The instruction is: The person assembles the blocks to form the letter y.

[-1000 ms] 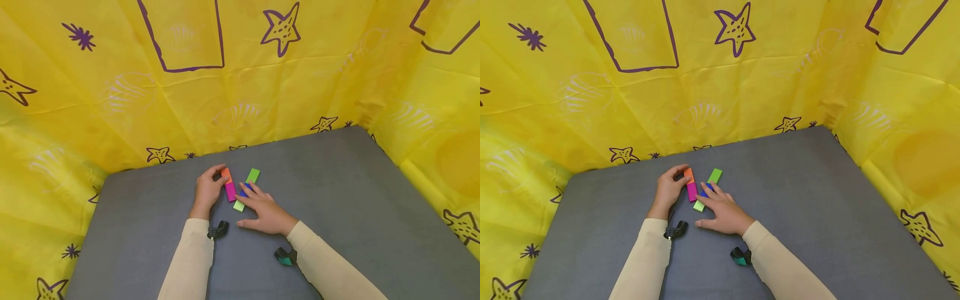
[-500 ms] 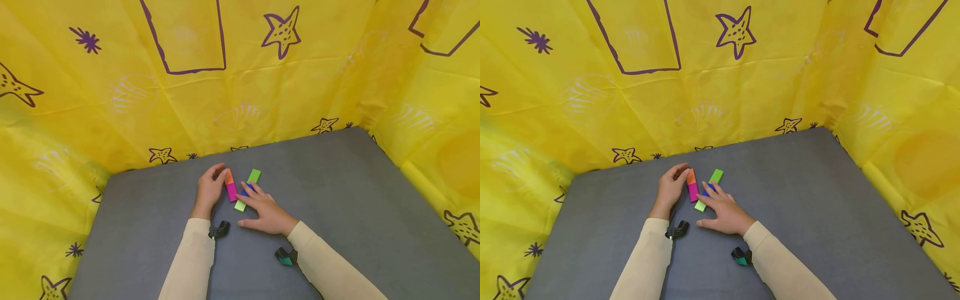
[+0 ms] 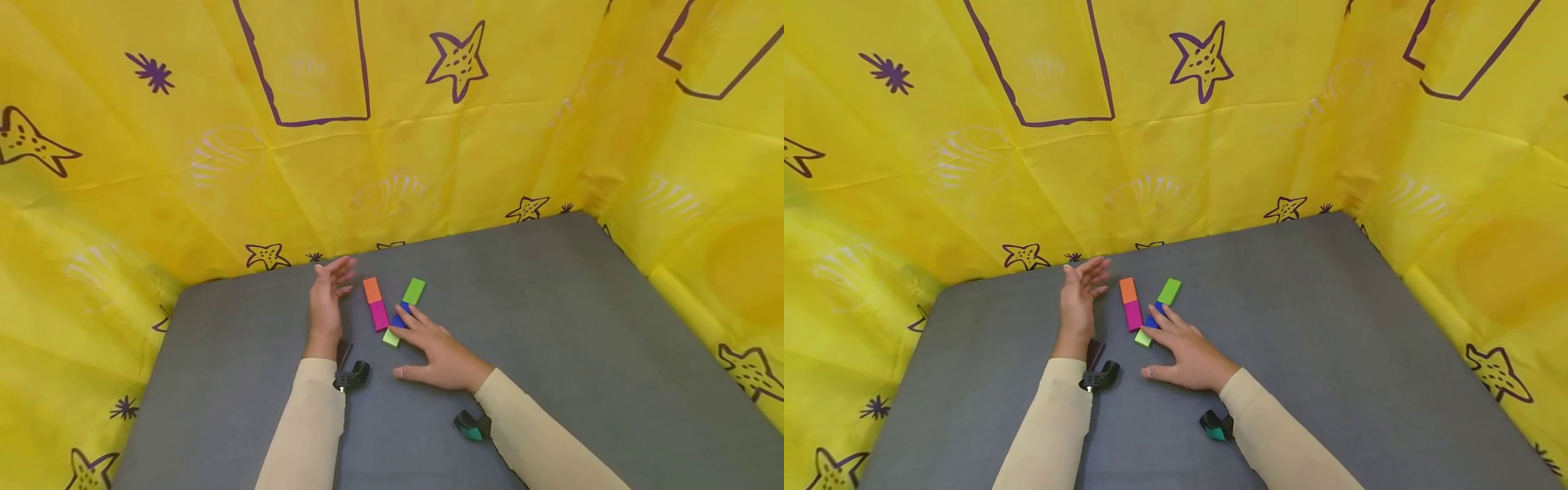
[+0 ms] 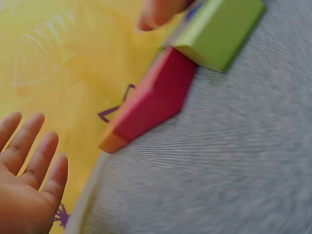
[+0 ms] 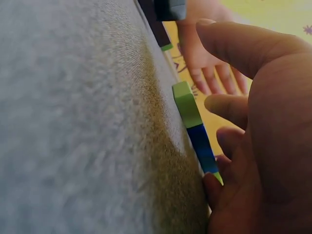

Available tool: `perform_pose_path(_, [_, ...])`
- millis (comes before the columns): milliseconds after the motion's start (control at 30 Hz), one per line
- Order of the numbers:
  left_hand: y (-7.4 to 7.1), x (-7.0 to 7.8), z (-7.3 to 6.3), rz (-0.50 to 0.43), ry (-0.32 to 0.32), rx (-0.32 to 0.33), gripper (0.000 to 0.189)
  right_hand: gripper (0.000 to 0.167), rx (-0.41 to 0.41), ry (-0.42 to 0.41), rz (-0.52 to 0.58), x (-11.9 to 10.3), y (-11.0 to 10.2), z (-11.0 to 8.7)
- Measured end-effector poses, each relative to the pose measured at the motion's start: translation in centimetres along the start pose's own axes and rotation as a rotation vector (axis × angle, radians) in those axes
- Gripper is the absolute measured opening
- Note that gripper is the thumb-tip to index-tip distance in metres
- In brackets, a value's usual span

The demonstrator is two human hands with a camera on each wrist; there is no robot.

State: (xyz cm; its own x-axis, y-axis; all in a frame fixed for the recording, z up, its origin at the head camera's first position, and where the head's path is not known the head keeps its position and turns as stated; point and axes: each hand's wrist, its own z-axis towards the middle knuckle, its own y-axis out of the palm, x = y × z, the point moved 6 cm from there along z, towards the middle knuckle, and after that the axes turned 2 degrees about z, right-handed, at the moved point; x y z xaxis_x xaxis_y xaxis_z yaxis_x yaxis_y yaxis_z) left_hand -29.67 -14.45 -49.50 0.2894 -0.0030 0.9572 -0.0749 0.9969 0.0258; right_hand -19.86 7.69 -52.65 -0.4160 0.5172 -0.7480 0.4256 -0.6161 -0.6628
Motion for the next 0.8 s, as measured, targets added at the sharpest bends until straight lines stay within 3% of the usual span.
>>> perform_pose_path(167, [-0.6, 1.6, -0.2, -0.221, 0.001, -0.063, 0.097, 0.087, -0.014, -0.022, 0.009, 0.1, 0.0, -0.6])
perform_pose_path(333, [-1.6, 3.2, -0.7, -0.348, 0.024, -0.124, 0.101, 0.086, -0.022, -0.034, 0.014, 0.2, 0.1, -0.8])
perform_pose_path(800, [-4.4, 6.2, -4.1, -0.407, 0.02, -0.289, 0.109, 0.085, -0.033, -0.045, -0.003, 0.2, 0.0, -0.9])
